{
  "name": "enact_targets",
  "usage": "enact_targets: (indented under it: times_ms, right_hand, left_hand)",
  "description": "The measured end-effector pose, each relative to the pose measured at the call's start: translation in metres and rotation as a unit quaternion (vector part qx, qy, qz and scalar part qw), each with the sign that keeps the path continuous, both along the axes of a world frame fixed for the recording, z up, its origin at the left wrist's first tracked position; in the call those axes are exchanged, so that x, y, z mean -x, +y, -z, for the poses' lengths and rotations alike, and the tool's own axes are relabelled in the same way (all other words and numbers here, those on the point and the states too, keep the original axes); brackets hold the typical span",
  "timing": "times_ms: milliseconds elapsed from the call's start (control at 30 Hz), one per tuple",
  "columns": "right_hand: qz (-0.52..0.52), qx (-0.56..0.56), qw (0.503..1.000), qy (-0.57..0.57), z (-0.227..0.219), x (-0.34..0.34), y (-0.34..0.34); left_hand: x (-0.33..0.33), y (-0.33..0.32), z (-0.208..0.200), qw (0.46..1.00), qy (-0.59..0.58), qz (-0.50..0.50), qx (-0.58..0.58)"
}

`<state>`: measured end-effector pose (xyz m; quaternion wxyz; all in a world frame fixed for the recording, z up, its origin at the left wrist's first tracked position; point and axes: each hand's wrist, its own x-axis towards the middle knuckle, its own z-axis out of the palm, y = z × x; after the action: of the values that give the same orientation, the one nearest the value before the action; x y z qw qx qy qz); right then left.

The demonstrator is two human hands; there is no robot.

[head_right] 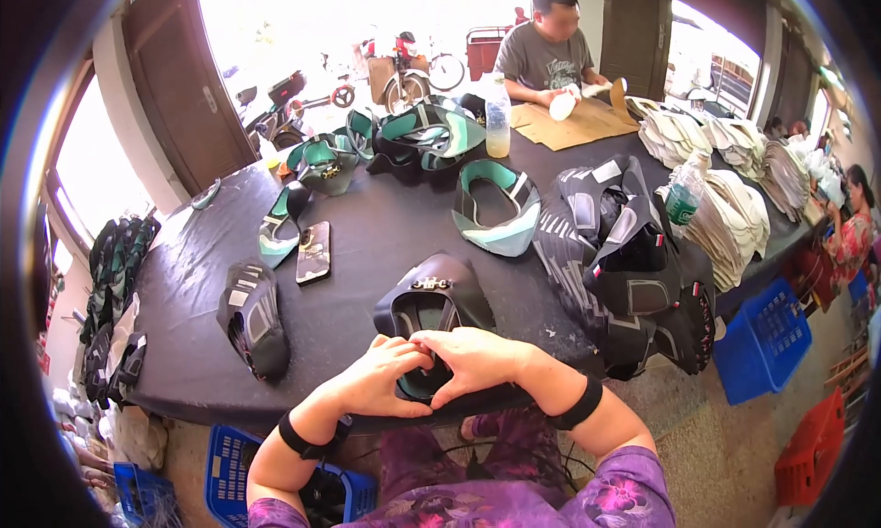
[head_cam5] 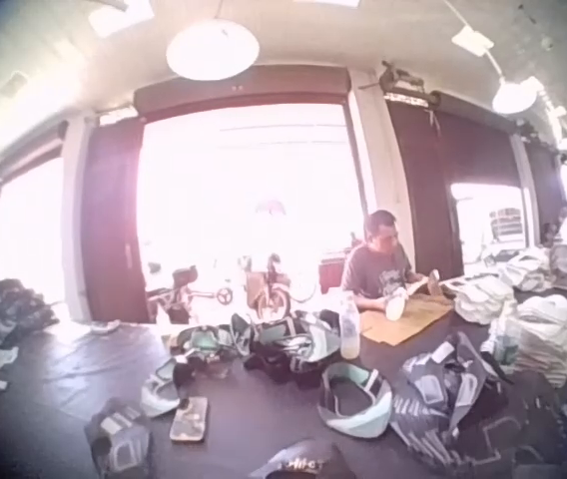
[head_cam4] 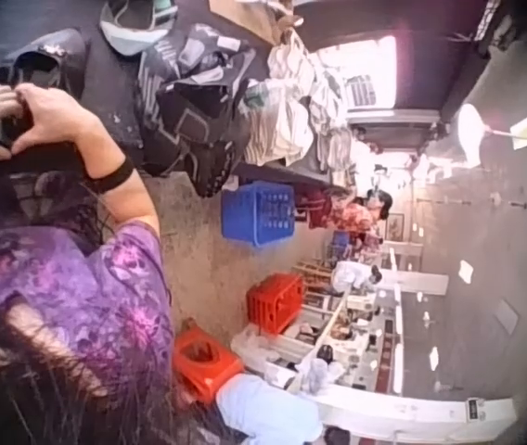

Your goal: Assembling and checking leather shoe upper components at a manufacturing workstation.

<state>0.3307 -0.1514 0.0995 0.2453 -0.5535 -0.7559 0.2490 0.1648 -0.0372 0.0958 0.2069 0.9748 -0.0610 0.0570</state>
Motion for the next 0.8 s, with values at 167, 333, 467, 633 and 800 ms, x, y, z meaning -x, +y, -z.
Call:
enact_targets:
  times_ms: [167, 333, 467, 633, 800]
  right_hand:
    - [0.007, -0.042, 0.998, -0.045, 0.012, -0.002, -0.008]
    - [0.007, -0.097, 0.993, -0.065, 0.027, -0.007, -0.018]
    - [-0.027, -0.135, 0.988, -0.066, 0.032, -0.005, -0.019]
    - [-0.004, -0.138, 0.990, -0.017, 0.035, -0.004, -0.020]
    - [-0.007, -0.123, 0.992, 0.029, 0.029, -0.001, -0.020]
  left_hand:
    - [0.001, -0.008, -0.002, 0.997, 0.008, -0.042, -0.070]
    - [0.000, 0.002, 0.001, 0.997, -0.014, -0.012, -0.072]
    - [-0.004, 0.006, 0.008, 0.997, -0.001, 0.078, -0.010]
    - [-0.005, 0.010, 0.010, 0.999, 0.029, 0.041, 0.012]
    - [-0.005, 0.009, 0.016, 0.994, -0.036, 0.017, 0.103]
